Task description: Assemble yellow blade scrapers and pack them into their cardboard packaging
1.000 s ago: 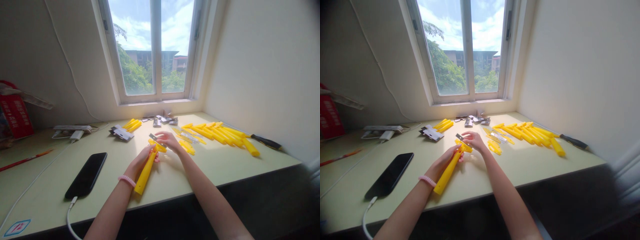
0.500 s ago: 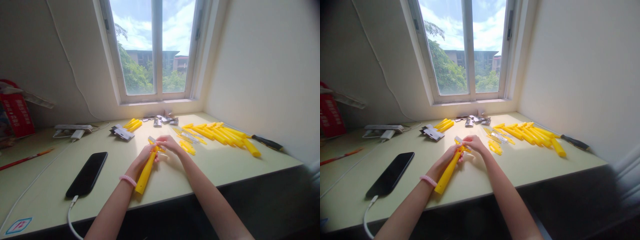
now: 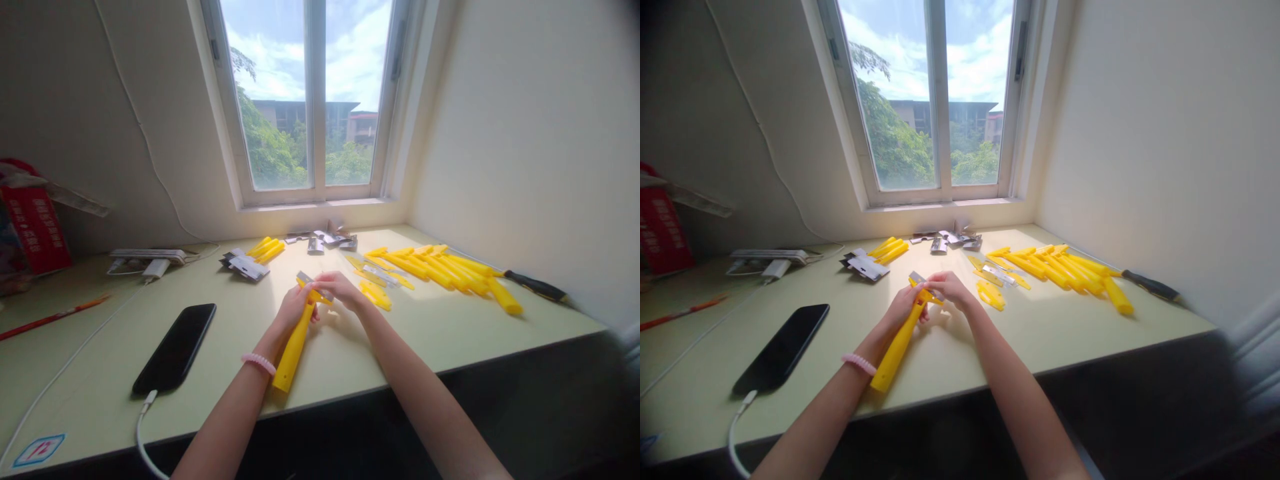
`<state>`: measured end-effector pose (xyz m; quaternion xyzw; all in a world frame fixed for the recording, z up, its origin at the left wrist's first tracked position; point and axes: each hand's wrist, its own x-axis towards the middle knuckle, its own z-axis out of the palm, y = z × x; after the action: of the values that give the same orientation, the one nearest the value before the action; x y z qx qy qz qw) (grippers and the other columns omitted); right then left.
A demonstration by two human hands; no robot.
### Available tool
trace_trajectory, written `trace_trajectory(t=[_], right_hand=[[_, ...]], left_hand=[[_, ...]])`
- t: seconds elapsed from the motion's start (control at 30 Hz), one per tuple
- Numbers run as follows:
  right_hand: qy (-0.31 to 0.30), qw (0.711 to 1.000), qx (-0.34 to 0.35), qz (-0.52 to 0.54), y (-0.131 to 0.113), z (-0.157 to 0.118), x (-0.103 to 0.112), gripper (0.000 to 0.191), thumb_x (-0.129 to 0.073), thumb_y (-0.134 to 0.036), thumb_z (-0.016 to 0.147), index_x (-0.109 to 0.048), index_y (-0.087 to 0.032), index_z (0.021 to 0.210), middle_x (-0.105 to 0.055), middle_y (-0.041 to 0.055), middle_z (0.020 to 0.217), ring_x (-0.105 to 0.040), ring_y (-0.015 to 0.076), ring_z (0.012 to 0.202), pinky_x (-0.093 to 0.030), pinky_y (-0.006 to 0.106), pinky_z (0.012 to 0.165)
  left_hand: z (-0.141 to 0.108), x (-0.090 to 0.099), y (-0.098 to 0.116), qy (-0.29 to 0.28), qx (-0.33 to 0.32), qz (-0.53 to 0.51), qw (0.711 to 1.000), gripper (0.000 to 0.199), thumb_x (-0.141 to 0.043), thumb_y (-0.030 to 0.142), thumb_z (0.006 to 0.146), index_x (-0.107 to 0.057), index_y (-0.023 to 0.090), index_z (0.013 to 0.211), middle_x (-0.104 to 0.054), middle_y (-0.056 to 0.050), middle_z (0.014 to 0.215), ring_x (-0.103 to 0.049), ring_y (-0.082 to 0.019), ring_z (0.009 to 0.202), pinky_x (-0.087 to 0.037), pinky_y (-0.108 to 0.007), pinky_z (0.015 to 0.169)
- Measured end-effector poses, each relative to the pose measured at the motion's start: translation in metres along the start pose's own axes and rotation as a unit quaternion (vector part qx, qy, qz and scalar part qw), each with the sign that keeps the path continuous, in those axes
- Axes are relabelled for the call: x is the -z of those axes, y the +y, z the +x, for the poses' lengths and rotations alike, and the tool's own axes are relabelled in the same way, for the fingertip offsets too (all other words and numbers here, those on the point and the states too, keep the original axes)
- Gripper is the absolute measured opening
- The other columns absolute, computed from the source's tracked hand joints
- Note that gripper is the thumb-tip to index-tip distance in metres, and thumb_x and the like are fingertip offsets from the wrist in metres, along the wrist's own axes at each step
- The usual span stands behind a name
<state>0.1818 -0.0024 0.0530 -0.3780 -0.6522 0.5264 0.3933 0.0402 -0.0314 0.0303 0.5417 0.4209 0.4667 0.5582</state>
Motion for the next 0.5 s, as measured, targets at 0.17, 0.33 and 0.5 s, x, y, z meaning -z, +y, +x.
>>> trace_trajectory(t=[0.17, 0.33, 0.5], right_hand=[[0.0, 1.0, -0.006, -0.004, -0.001, 0.0, -0.005, 0.023, -0.066, -0.036, 0.061, -0.062, -0.013, 0.06, -0.05, -0.0037, 0.053, -0.041, 0.0079, 0.051, -0.03, 0.023, 0.052], [0.008, 1.0, -0.007, 0.026, -0.001, 0.0, -0.007, 0.022, -0.064, -0.035, 0.061, -0.065, -0.014, 0.067, -0.056, -0.002, 0.061, -0.044, 0.009, 0.058, -0.032, 0.023, 0.057], [0.011, 0.998, -0.049, 0.03, 0.0, 0.001, -0.004, 0.016, -0.062, -0.03, 0.061, -0.064, -0.015, 0.065, -0.055, -0.0012, 0.065, -0.045, 0.0096, 0.063, -0.033, 0.023, 0.057]], left_hand=[[0.002, 0.004, 0.0, 0.079, -0.016, 0.005, 0.997, 0.027, -0.05, 0.039, 0.074, -0.05, 0.013, 0.074, -0.058, -0.003, 0.05, -0.057, -0.017, 0.041, -0.045, -0.027, 0.04], [0.003, 0.008, 0.0, 0.105, -0.055, -0.002, 0.993, 0.025, -0.051, 0.039, 0.072, -0.049, 0.014, 0.074, -0.057, 0.0, 0.05, -0.055, -0.015, 0.039, -0.043, -0.026, 0.037], [0.005, 0.013, 0.002, 0.192, -0.079, -0.007, 0.978, 0.025, -0.051, 0.04, 0.072, -0.045, 0.016, 0.07, -0.053, 0.002, 0.044, -0.054, -0.016, 0.038, -0.042, -0.026, 0.037]])
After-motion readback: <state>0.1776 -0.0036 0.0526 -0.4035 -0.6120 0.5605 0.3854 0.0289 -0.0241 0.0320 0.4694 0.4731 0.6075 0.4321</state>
